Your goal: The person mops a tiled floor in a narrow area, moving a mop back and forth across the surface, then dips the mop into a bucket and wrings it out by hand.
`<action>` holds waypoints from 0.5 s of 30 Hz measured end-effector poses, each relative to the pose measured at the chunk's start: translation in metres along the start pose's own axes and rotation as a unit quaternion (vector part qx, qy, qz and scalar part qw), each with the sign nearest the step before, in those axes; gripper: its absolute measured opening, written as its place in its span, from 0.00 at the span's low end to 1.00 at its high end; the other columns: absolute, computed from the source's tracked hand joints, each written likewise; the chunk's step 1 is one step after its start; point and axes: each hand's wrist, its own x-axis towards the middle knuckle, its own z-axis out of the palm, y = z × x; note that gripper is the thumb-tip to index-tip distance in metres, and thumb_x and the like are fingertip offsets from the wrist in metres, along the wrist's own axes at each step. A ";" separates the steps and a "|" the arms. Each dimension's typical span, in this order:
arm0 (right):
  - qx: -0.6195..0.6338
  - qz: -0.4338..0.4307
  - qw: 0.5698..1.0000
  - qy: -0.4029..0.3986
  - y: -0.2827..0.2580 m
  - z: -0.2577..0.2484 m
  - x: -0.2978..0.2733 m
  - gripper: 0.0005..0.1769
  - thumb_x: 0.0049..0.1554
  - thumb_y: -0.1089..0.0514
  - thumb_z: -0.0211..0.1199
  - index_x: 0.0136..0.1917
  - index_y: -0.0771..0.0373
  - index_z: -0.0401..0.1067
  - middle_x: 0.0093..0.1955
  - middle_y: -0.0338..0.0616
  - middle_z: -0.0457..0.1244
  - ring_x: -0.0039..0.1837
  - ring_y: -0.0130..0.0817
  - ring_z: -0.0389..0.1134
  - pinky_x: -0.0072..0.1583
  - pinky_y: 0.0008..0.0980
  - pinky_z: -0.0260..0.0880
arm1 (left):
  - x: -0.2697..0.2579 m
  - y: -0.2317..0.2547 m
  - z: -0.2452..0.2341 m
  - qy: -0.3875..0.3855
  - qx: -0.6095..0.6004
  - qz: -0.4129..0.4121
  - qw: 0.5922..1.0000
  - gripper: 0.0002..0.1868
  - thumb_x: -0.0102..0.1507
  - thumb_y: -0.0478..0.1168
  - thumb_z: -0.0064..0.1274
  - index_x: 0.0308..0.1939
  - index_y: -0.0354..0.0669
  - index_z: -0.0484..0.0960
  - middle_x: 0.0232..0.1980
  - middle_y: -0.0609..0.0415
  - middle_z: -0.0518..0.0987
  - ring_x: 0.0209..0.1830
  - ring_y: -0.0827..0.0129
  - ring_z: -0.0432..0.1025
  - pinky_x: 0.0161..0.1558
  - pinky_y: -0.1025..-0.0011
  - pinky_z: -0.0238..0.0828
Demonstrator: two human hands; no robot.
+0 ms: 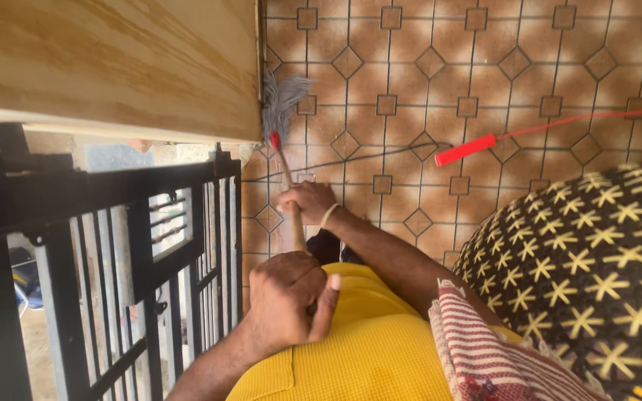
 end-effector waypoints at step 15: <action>-0.208 0.247 0.928 0.188 0.175 -0.067 -0.141 0.14 0.46 0.44 0.72 0.38 0.54 0.78 0.42 0.47 0.69 0.46 0.53 0.71 0.43 0.52 0.69 | -0.012 -0.025 0.133 0.046 -0.243 0.016 0.969 0.19 0.70 0.36 0.50 0.23 0.37 0.69 0.25 0.49 0.70 0.27 0.56 0.69 0.46 0.58 0.73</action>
